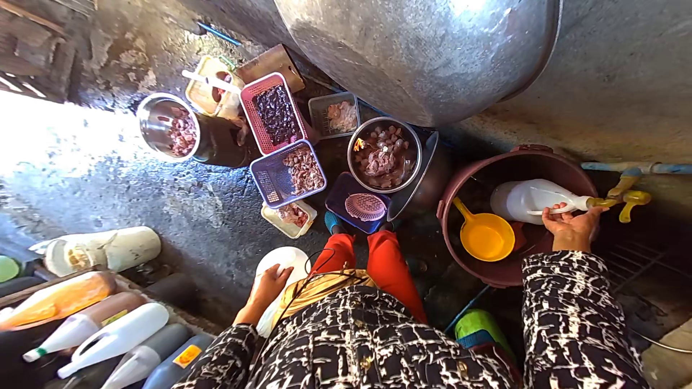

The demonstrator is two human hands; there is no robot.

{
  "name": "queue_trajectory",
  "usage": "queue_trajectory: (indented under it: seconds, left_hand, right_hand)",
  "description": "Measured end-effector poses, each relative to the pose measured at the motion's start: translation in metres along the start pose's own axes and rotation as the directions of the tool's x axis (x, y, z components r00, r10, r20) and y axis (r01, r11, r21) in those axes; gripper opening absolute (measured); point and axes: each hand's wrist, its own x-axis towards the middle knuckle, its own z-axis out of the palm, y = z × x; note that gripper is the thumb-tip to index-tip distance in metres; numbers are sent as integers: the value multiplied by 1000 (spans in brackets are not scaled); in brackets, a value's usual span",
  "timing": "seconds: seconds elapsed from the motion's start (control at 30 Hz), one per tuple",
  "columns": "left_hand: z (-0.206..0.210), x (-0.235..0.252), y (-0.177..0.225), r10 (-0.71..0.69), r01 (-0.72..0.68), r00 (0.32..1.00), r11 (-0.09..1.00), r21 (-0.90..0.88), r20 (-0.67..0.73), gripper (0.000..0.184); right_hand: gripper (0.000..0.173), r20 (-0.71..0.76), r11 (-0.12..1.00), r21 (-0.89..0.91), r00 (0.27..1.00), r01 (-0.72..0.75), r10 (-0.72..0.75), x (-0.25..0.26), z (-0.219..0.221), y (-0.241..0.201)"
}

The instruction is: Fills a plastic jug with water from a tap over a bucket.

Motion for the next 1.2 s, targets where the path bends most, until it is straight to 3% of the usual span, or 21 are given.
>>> queue_trajectory:
  seconds: [1.2]
  left_hand:
    - [-2,6,-2,12,-12,1000,1000,10,3,45]
  right_hand:
    - [67,-5,1000,26,1000,-1,1,6,-2,2]
